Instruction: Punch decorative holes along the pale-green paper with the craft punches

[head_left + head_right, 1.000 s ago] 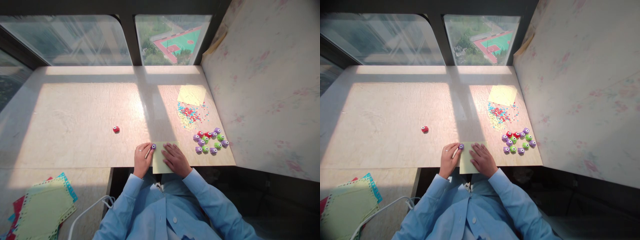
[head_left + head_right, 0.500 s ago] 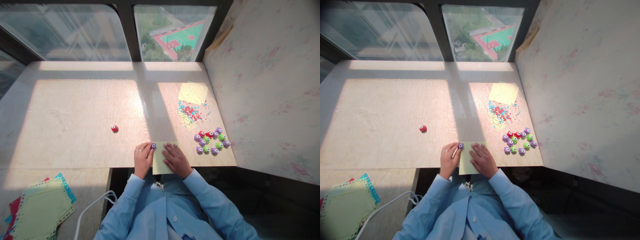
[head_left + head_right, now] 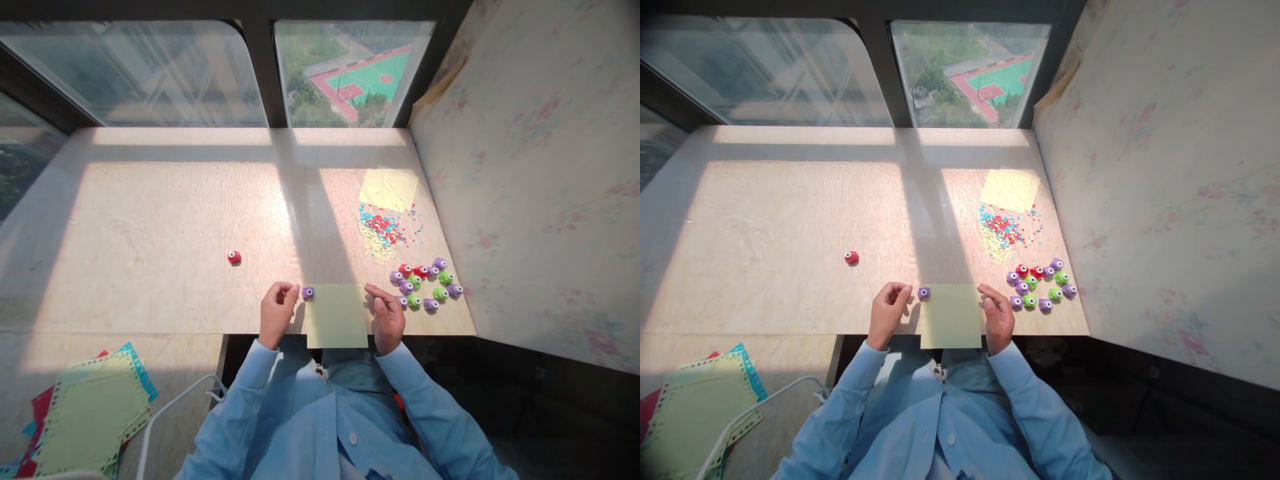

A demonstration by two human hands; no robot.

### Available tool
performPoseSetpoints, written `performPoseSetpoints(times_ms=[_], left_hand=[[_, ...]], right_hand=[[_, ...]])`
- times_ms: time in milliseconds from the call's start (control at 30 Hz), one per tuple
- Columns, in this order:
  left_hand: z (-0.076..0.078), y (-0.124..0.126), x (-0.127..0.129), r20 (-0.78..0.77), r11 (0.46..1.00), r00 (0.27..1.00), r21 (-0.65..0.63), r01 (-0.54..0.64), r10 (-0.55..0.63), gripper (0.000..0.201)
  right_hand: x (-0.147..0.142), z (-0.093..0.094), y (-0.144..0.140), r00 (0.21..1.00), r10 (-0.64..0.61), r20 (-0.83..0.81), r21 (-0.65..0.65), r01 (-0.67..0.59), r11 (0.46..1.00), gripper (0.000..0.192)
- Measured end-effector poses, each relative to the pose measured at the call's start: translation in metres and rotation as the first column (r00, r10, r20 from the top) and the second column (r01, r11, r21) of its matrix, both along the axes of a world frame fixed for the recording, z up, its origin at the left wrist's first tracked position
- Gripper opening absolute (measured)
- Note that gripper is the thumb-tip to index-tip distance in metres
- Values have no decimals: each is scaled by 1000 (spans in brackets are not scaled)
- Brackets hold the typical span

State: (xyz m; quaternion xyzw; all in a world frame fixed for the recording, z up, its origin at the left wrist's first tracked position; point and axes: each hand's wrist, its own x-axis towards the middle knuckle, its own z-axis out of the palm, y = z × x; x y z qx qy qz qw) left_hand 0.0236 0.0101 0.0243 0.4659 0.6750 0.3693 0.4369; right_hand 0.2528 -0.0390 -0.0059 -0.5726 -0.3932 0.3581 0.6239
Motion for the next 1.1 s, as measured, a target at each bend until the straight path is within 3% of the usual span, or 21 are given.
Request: performPoseSetpoints(times_ms=[233, 567, 733, 967, 1100], left_hand=[[1, 22, 0, -96, 967, 974, -176, 185, -204, 47], [-4, 26, 7, -294, 944, 916, -266, 197, -274, 52], [3, 27, 12, -437, 926, 835, -317, 206, -336, 48], [14, 25, 27, -597, 886, 667, -402, 232, -446, 37], [10, 25, 27, -594, 881, 659, -393, 264, -462, 36]], right_hand=[[16, -2, -9, 999, -33, 30, -56, 35, 998, 24], [17, -12, -12, 994, 96, 59, -64, -92, 994, 25], [18, -14, -13, 994, 96, 44, -60, -93, 994, 26], [17, -16, -14, 995, 98, 30, -60, -96, 994, 27], [19, -21, -14, 989, 142, 53, -65, -138, 988, 29]])
